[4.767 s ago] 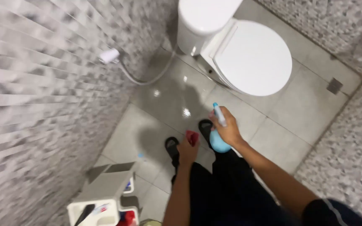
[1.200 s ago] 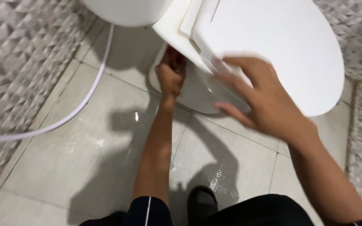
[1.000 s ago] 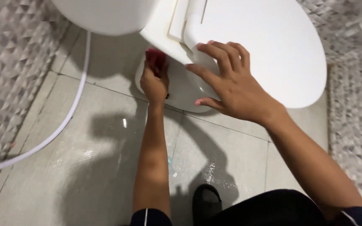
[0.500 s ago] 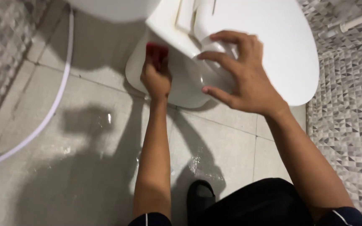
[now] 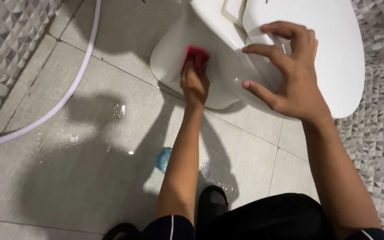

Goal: The person cleans a white toilet by spraying a blue liquid cleaner onto the seat and scrubbing it with a pink brush. They repeatedly apply the cleaner and scrub the top and sides of the toilet seat and the base of the bowl.

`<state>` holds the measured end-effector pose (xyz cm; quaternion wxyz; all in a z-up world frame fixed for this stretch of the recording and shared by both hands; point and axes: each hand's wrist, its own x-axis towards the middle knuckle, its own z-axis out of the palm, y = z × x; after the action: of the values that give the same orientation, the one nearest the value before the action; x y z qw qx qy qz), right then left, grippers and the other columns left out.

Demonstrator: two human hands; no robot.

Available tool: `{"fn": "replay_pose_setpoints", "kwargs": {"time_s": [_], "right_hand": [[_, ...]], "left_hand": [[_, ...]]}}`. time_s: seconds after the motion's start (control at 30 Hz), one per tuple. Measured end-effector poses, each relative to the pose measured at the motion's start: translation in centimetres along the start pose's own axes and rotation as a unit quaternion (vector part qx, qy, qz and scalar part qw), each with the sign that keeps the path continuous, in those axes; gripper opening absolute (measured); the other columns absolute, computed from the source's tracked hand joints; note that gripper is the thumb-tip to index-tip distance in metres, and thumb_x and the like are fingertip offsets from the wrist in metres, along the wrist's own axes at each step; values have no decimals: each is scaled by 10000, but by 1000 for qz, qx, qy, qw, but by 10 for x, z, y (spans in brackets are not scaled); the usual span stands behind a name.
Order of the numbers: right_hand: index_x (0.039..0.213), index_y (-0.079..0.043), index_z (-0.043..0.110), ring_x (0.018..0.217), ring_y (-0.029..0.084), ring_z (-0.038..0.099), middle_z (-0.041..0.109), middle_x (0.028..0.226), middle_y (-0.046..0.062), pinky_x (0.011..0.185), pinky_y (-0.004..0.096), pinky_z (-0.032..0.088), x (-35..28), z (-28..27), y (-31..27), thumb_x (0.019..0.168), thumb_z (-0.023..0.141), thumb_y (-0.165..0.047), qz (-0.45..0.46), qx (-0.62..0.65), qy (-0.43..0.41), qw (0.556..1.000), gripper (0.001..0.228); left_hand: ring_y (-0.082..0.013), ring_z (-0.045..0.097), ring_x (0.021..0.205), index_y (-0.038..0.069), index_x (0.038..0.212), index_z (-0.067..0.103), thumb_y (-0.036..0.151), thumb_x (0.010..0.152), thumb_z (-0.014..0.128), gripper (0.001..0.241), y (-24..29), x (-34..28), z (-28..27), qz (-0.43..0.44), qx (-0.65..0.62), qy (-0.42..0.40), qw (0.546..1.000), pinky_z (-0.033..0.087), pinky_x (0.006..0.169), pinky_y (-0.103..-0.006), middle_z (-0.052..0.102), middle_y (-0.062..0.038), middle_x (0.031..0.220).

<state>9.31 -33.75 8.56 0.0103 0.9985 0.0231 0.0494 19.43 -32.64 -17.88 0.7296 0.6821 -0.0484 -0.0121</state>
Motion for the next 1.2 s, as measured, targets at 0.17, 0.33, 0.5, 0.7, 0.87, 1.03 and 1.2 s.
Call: {"fn": "replay_pose_setpoints", "kwargs": {"time_s": [0.17, 0.33, 0.5, 0.7, 0.87, 1.03, 1.2], "right_hand": [[1274, -138, 729, 1359, 351, 380, 459, 1471, 144, 1140, 533, 291, 9, -4, -6, 866, 867, -406, -25, 5, 7, 1000, 507], [1264, -131, 727, 1351, 330, 383, 442, 1468, 137, 1179, 535, 289, 4, -4, -5, 917, 874, -398, -24, 1, 12, 1000, 462], [1264, -163, 717, 1363, 351, 380, 424, 1475, 129, 1175, 526, 309, 2, -2, -5, 912, 869, -417, -15, 27, 11, 999, 459], [1276, -164, 714, 1400, 383, 408, 403, 1498, 174, 1175, 580, 298, 4, -2, -4, 934, 865, -459, -27, 3, 12, 1000, 475], [1292, -177, 712, 1382, 383, 391, 424, 1474, 170, 1168, 569, 300, 5, -3, -9, 900, 855, -425, -17, 6, 9, 1000, 486], [1311, -163, 699, 1397, 391, 356, 408, 1490, 197, 1175, 560, 284, 0, 0, -2, 913, 853, -424, -36, 4, 16, 999, 500], [1319, -168, 712, 1398, 407, 384, 439, 1468, 196, 1142, 582, 281, 4, 2, 2, 893, 866, -448, -23, 25, 16, 999, 533]], "left_hand": [[-291, 728, 975, 39, 1121, 655, 143, 922, 685, 227, 5, -18, -6, -41, -4, -19, 999, 579, 914, -408, 755, -126, 1059], [-275, 718, 985, 44, 1182, 629, 171, 972, 647, 246, 14, -35, 2, -76, -95, 3, 993, 564, 899, -392, 748, -118, 1067], [-249, 715, 919, 30, 1131, 699, 194, 961, 697, 236, 15, 7, 16, -95, -165, -14, 982, 560, 897, -358, 772, -144, 990], [-228, 722, 924, 23, 1122, 741, 140, 899, 635, 273, -2, -2, 17, -205, -239, -36, 948, 564, 860, -376, 794, -112, 1025], [-242, 716, 891, 4, 1078, 766, 95, 814, 617, 316, -9, 13, 10, -293, -325, -30, 899, 560, 848, -381, 785, -112, 1000], [-250, 601, 784, -19, 1007, 760, 162, 853, 616, 278, -26, 15, 14, -344, -327, -61, 878, 508, 727, -409, 696, -129, 894], [-201, 629, 732, -19, 892, 776, 334, 923, 604, 394, -54, -1, 22, -342, -246, -73, 904, 487, 680, -353, 742, -102, 814]]}}
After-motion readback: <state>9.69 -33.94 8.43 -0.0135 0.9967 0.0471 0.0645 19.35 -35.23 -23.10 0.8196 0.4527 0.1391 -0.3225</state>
